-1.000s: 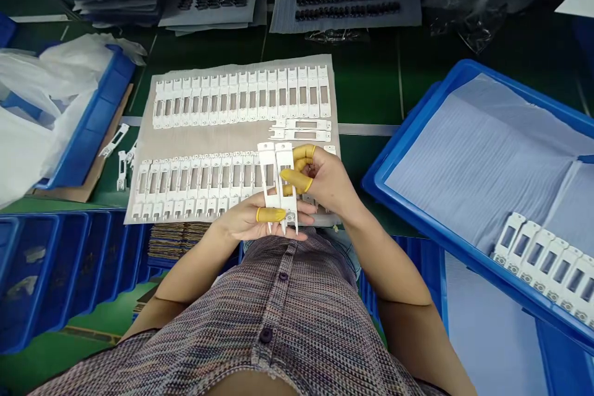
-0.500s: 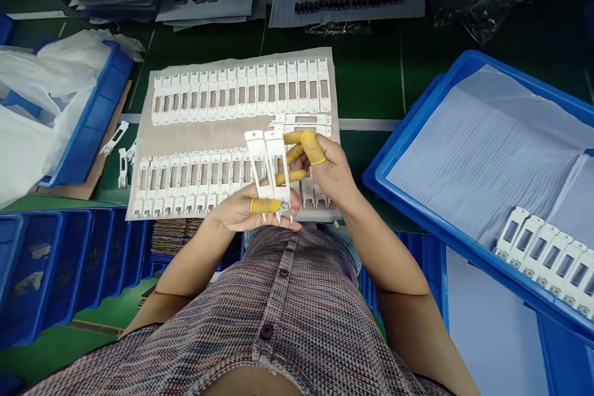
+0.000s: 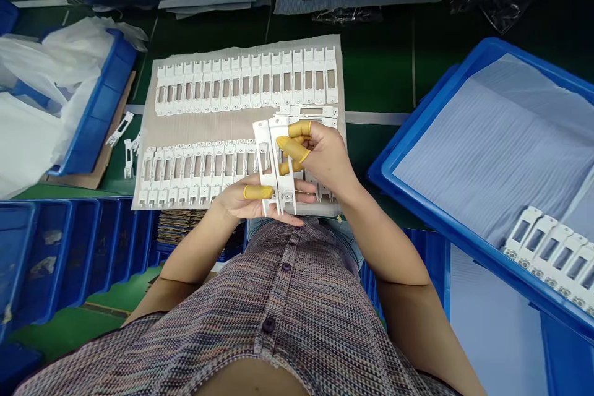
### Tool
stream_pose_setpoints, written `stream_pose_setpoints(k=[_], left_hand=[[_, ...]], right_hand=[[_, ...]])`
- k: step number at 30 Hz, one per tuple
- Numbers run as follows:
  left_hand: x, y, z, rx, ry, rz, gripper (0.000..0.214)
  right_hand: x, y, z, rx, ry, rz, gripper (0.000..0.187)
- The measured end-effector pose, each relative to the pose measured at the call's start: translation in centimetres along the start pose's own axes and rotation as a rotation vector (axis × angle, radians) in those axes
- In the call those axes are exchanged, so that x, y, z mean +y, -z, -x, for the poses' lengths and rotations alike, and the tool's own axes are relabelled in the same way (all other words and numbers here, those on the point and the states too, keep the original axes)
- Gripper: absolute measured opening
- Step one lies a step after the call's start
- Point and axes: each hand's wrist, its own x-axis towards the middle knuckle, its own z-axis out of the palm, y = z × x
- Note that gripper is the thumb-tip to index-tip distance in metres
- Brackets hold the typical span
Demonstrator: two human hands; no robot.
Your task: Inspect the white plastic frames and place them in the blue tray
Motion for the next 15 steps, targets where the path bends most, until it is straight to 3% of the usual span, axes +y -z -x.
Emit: stream_pose_setpoints(k=[5,7,9,11,13,15], left_hand=[[-0.2,0.2,0.3,0.071,-0.048,-0.152,0.04],[0.9,0.1,1.1,0.111,-0.125,-0.365,0.031],[3.0,0.0,2.4,0.193,-0.188,-0.737,0.023],[5.7,0.1,3.8,0.434,-0.207,-1.207,0.024],[8.3,0.7,4.8,0.793,-0.167,-1.648,0.034],[10.3,2.0,5.4,1.046,-0.101,-1.926,0.047]], right_hand=[[0.3,0.1,0.1,-0.011,0.041,0.035,0.039],[0.4,0.9,0.3,0.026,0.106,0.101,0.04],[0.4,2.2,0.7,0.108,0.164,0.188,0.039],[0.5,3.7,1.4,0.194,0.174,0.258,0.037],[0.8,5.1,2.1,0.258,0.152,0.291,0.035],[1.2,6.0,2.7,0.281,0.131,0.29,0.03]])
